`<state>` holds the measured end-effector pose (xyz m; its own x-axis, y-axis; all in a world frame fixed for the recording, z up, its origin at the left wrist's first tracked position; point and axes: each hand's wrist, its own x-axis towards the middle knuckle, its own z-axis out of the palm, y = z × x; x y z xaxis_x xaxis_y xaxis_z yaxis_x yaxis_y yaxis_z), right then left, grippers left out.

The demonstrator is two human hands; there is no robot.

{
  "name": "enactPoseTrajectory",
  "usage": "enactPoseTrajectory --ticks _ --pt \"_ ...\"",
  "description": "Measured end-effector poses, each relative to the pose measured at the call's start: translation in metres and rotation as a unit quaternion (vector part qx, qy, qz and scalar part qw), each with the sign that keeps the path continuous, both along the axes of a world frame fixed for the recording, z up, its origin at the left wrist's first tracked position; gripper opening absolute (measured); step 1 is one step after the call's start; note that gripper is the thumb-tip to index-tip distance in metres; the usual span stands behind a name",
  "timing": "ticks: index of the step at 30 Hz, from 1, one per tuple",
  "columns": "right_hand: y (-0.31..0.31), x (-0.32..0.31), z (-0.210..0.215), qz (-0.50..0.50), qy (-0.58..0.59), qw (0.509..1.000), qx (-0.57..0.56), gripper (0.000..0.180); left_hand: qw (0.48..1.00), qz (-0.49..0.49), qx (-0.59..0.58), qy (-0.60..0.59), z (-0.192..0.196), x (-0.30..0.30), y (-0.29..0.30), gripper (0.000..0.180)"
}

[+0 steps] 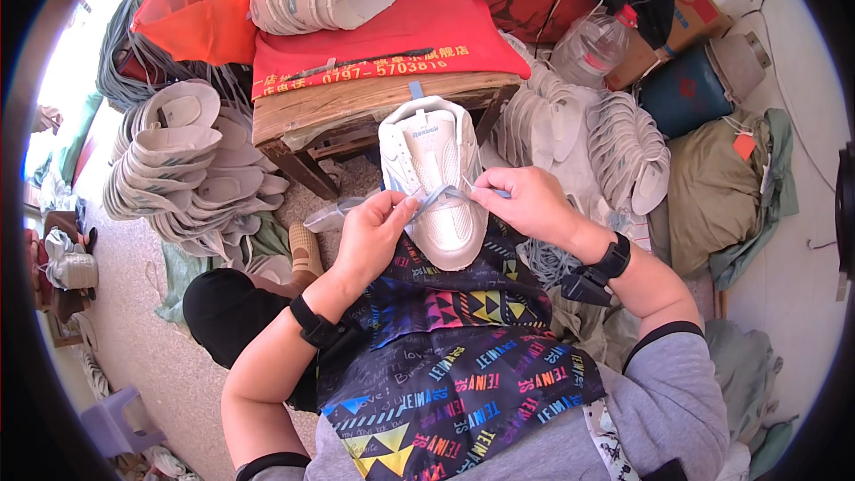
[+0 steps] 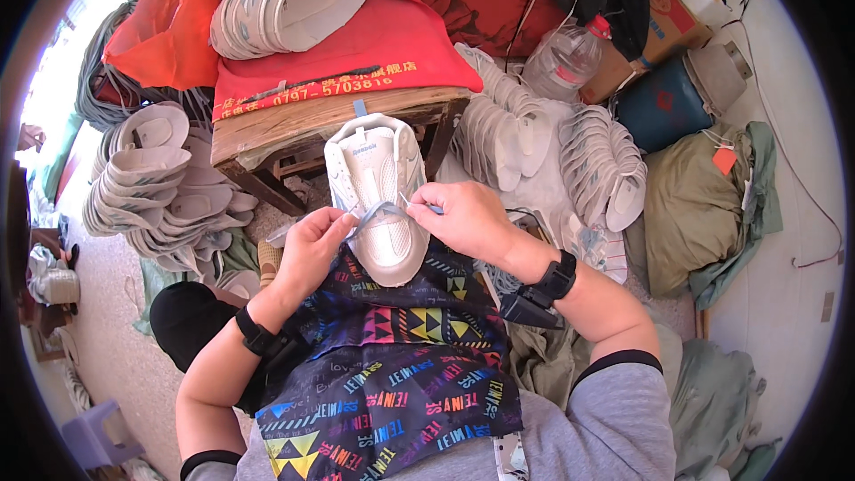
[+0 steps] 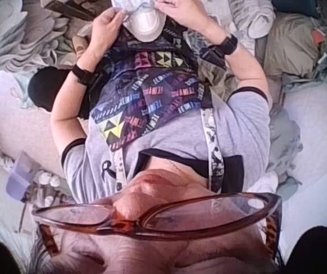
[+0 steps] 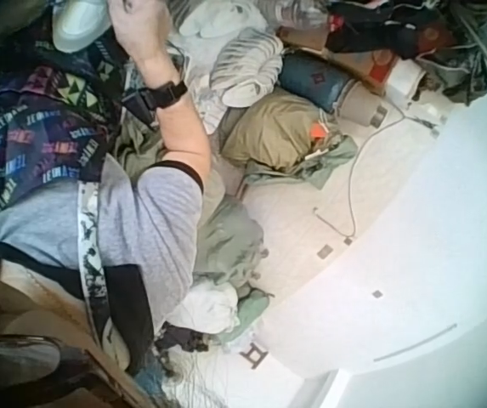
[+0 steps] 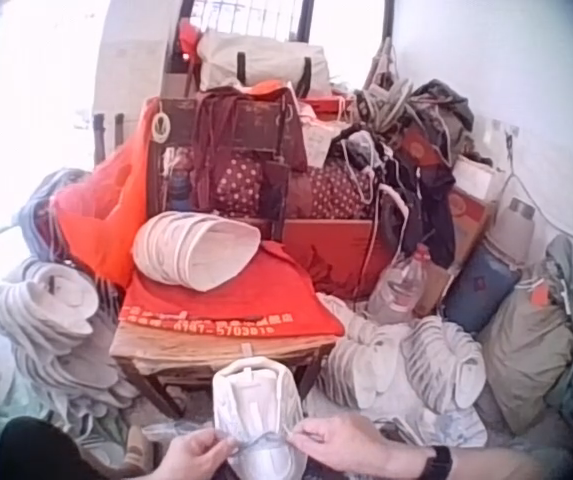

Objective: The recorder is lacing a white sneaker in a shoe manufacturing workshop.

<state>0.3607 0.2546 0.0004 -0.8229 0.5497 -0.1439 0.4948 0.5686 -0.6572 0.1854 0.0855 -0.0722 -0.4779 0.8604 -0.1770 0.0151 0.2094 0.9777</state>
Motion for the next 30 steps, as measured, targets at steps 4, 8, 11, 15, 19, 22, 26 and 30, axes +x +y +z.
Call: enactPoseTrajectory --ticks 4,8,11,15,19,22,26,30 --pt "0.004 0.0 -0.002 0.02 -0.014 0.999 0.029 0.023 1.0 0.006 0.006 0.009 -0.003 0.0 0.0 0.023" --pt "0.01 -0.003 -0.01 0.028 0.008 0.999 0.027 0.019 0.998 0.024 0.008 -0.053 0.002 0.0 0.001 0.02" --pt "0.017 -0.008 -0.018 0.011 -0.009 0.998 -0.066 0.023 0.996 0.028 -0.025 -0.084 0.004 -0.001 0.003 0.019" --pt "0.023 -0.016 -0.028 0.004 -0.001 0.996 -0.094 0.028 0.997 0.038 -0.03 -0.052 0.007 -0.001 0.006 0.017" --pt "0.022 -0.025 -0.023 0.005 -0.007 0.997 -0.073 0.032 0.997 0.068 -0.005 0.023 -0.002 -0.002 0.01 0.017" --pt "0.026 -0.026 -0.031 0.013 0.023 0.992 -0.121 0.034 0.917 0.05 0.056 0.392 0.015 0.002 0.017 0.019" --pt "0.022 -0.029 -0.015 0.032 -0.001 0.993 -0.112 0.032 0.898 -0.029 0.045 0.437 0.019 -0.004 0.017 0.016" --pt "0.015 -0.032 0.017 0.191 0.015 0.943 0.273 0.017 0.83 -0.075 0.003 0.553 0.042 -0.021 0.015 0.014"
